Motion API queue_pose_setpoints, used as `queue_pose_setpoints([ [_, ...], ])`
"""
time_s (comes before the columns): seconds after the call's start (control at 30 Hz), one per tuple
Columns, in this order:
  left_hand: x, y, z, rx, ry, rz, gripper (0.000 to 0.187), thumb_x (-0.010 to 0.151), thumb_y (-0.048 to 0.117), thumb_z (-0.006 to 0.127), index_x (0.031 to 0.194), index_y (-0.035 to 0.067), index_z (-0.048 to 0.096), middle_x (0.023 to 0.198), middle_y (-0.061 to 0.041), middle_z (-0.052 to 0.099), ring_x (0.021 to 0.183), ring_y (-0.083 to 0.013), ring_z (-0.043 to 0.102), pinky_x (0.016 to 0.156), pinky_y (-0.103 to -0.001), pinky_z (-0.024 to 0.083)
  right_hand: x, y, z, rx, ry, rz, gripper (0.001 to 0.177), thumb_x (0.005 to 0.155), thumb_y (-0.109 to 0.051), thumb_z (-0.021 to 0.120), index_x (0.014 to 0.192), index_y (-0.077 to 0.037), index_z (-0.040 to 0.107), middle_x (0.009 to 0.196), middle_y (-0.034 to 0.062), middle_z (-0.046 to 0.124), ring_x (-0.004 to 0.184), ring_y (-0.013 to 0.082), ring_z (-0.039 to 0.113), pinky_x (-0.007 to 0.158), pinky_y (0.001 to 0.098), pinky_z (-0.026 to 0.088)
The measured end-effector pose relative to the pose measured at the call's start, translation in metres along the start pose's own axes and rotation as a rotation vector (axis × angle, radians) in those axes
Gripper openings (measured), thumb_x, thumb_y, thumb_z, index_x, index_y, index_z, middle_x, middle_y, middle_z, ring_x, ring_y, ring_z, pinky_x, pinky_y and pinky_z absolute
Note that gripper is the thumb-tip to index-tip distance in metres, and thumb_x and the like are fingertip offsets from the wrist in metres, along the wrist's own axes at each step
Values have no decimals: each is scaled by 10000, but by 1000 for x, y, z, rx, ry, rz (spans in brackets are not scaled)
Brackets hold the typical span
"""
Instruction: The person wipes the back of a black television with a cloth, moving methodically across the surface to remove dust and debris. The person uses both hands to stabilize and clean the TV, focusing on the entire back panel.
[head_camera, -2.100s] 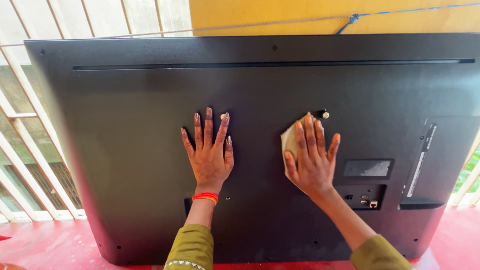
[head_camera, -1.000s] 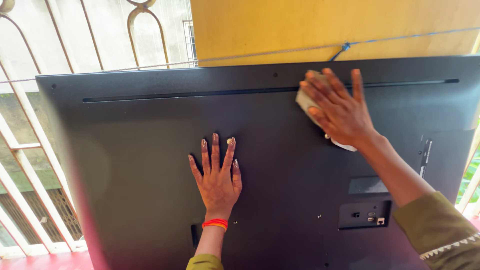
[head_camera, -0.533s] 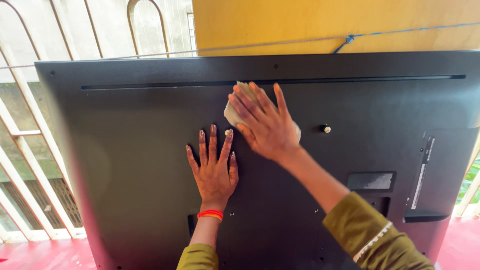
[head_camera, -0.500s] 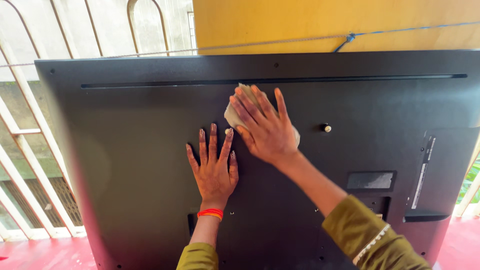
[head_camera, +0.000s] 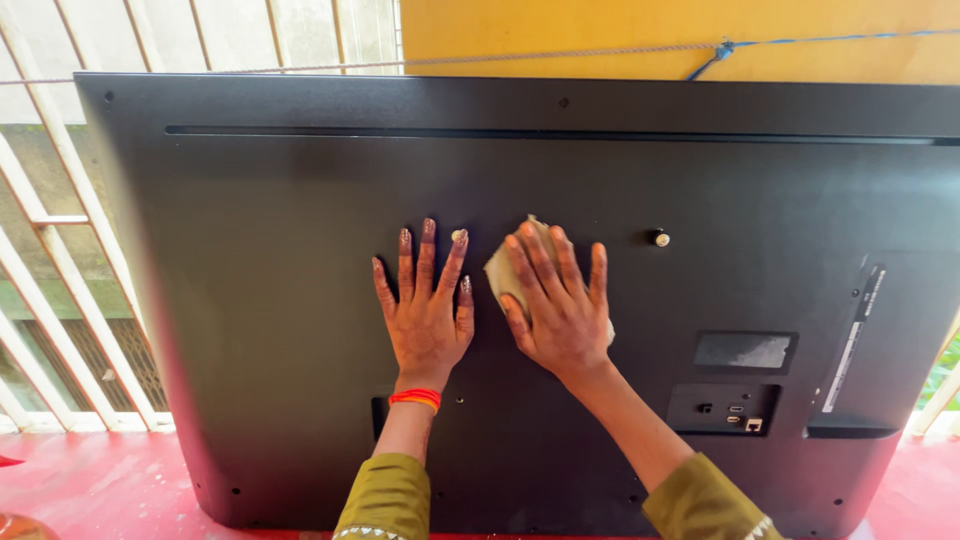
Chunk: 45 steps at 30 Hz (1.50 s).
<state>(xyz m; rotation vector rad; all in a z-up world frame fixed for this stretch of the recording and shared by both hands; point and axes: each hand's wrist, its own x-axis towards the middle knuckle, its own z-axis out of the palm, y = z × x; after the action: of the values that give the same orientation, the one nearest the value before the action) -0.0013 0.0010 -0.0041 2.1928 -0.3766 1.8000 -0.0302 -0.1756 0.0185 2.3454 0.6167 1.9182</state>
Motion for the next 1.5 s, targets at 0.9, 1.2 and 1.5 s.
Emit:
queue_pose_setpoints([
  [0.9, -61, 4, -2, 48, -81, -63, 523, 1061, 285, 447, 1583, 259, 431, 1657, -68, 371, 1533, -347, 332, 1257, -617, 140, -88, 99, -34, -85, 40, 582, 666, 1116, -400, 337, 1642, 7, 300, 1710, 196, 283, 1600, 381, 181, 1245, 603, -30],
  [1.2, -80, 2, 5, 69, -95, -76, 516, 1055, 298, 432, 1570, 264, 447, 1646, -70, 381, 1521, -342, 340, 1246, -623, 145, -76, 70, -21, -74, 48, 708, 663, 1117, -383, 273, 1657, 0, 244, 1737, 184, 205, 1615, 382, 126, 1240, 616, -65],
  [1.5, -81, 2, 4, 70, -100, -83, 519, 1054, 292, 450, 1573, 276, 443, 1651, -61, 380, 1531, -325, 332, 1250, -619, 149, -67, -20, 8, -10, -192, 141, 658, 952, -371, 503, 1528, -58, 451, 1612, 155, 384, 1508, 399, 298, 1207, 669, 75],
])
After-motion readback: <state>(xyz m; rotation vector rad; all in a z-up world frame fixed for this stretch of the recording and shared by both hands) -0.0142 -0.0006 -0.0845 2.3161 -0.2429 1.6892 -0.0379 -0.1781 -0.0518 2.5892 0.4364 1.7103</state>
